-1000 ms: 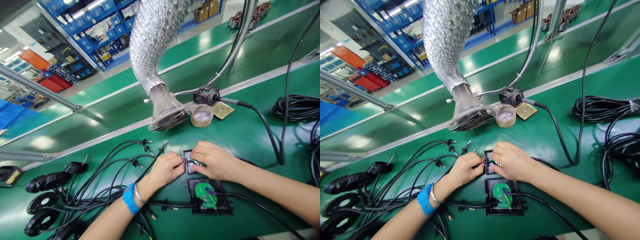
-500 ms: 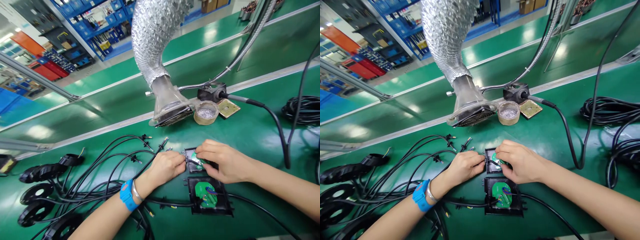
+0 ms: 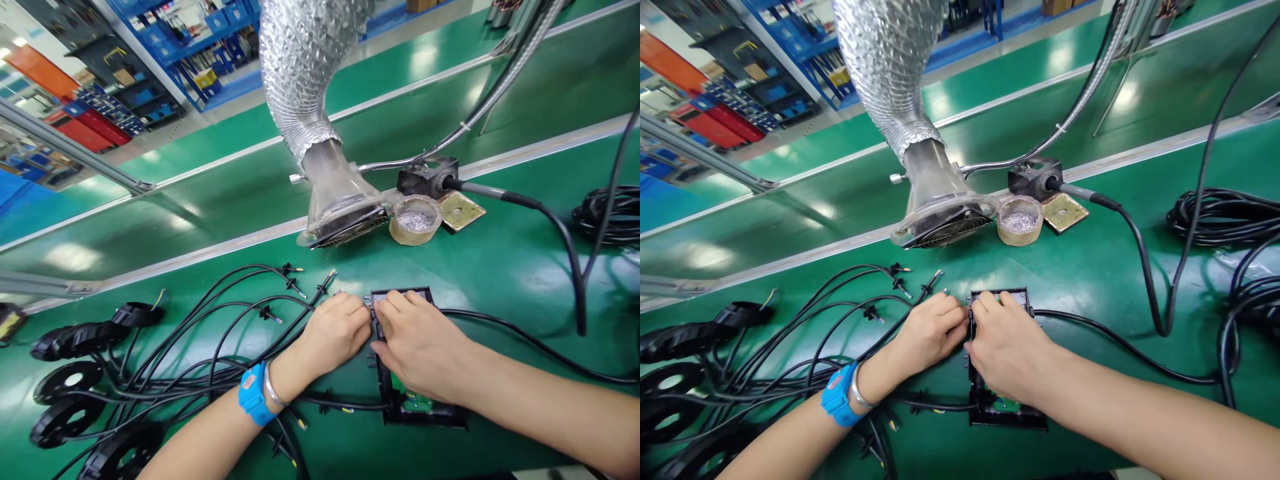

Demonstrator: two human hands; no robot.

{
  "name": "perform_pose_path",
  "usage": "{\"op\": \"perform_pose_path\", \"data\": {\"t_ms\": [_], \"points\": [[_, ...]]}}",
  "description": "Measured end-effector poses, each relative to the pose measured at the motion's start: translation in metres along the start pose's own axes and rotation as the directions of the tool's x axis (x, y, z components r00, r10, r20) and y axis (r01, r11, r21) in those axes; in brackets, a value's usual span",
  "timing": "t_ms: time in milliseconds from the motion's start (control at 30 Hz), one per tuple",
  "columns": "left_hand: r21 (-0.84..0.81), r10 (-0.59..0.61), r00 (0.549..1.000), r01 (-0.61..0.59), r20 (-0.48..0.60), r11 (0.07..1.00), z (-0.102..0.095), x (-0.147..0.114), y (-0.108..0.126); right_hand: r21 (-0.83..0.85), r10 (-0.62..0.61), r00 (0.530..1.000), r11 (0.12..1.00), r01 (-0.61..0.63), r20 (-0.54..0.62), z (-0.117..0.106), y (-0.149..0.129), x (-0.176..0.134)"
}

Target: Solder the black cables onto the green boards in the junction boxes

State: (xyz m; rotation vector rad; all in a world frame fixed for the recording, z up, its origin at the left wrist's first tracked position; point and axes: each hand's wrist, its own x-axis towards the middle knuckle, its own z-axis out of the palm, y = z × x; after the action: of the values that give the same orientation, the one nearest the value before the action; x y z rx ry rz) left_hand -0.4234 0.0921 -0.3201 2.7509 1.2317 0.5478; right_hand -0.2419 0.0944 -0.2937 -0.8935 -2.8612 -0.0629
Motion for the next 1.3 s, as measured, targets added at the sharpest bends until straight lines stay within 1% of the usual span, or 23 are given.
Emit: {"op": "perform_pose_path", "data": {"t_ms": [100, 200, 267, 333, 400, 467, 667, 800, 867, 933, 1000, 1067, 1100, 1167, 1200, 1233, 1300], "points": [[-0.009, -0.011, 0.999, 0.011, 0.033, 1.000, 0.000, 0.002, 0.001, 0.051, 0.000, 0.997, 0.999, -0.004, 0.080, -0.006, 0.005, 0.005], [-0.042, -0.054, 0.998, 0.055, 0.033, 0.998, 0.000, 0.002, 0.002, 0.123, 0.036, 0.994, 0.991, -0.048, 0.098, -0.008, 0.015, -0.002], [-0.056, -0.073, 0.997, 0.074, 0.021, 0.996, 0.002, 0.002, 0.001, 0.213, 0.042, 0.996, 0.975, -0.057, 0.078, -0.006, 0.024, -0.013], [-0.063, -0.073, 0.997, 0.074, 0.013, 0.995, 0.004, 0.002, -0.001, 0.284, 0.057, 0.998, 0.957, -0.061, 0.021, -0.002, 0.032, -0.025], [-0.071, -0.071, 0.997, 0.071, 0.007, 0.995, 0.006, 0.002, -0.002, 0.307, 0.089, 0.996, 0.949, -0.077, -0.025, 0.003, 0.037, -0.035], [-0.073, -0.080, 0.997, 0.079, -0.002, 0.994, 0.008, 0.002, -0.003, 0.316, 0.112, 0.993, 0.944, -0.094, -0.039, 0.008, 0.040, -0.041], [-0.054, -0.118, 0.993, 0.117, -0.016, 0.992, 0.012, 0.002, 0.000, 0.375, 0.124, 0.990, 0.923, -0.090, -0.066, 0.012, 0.040, -0.041], [-0.033, -0.112, 0.994, 0.112, 0.002, 0.993, 0.014, 0.003, -0.002, 0.391, 0.117, 0.990, 0.917, -0.078, -0.077, 0.015, 0.047, -0.039], [-0.028, -0.098, 0.995, 0.099, 0.023, 0.995, 0.010, 0.005, -0.004, 0.408, 0.105, 0.991, 0.911, -0.064, -0.078, 0.013, 0.048, -0.039], [-0.017, -0.079, 0.996, 0.079, 0.031, 0.997, 0.001, 0.004, -0.001, 0.398, 0.094, 0.991, 0.916, -0.046, -0.101, 0.006, 0.043, -0.042], [-0.010, -0.079, 0.997, 0.079, -0.021, 0.997, -0.015, -0.002, 0.008, 0.384, 0.088, 0.986, 0.923, -0.027, -0.143, -0.004, 0.029, -0.046], [-0.089, -0.100, 0.992, 0.093, -0.074, 0.992, -0.032, -0.013, 0.026, 0.415, 0.097, 0.984, 0.909, -0.025, -0.152, -0.013, 0.007, -0.053], [-0.163, -0.123, 0.991, 0.112, -0.060, 0.980, -0.040, -0.020, 0.036, 0.450, 0.106, 0.986, 0.892, -0.037, -0.130, -0.015, -0.005, -0.057], [-0.315, -0.162, 0.985, 0.171, 0.054, 0.934, -0.050, -0.033, 0.057, 0.525, 0.132, 0.990, 0.847, -0.083, -0.056, -0.015, -0.025, -0.064], [-0.355, -0.178, 0.977, 0.210, 0.121, 0.911, -0.052, -0.038, 0.065, 0.553, 0.151, 0.988, 0.825, -0.113, -0.024, -0.013, -0.033, -0.067], [-0.366, -0.198, 0.965, 0.248, 0.170, 0.897, -0.052, -0.041, 0.072, 0.576, 0.170, 0.985, 0.806, -0.135, -0.006, -0.010, -0.038, -0.069], [-0.330, -0.235, 0.945, 0.302, 0.226, 0.895, -0.047, -0.043, 0.081, 0.610, 0.210, 0.978, 0.777, -0.155, -0.018, -0.003, -0.041, -0.072]]}}
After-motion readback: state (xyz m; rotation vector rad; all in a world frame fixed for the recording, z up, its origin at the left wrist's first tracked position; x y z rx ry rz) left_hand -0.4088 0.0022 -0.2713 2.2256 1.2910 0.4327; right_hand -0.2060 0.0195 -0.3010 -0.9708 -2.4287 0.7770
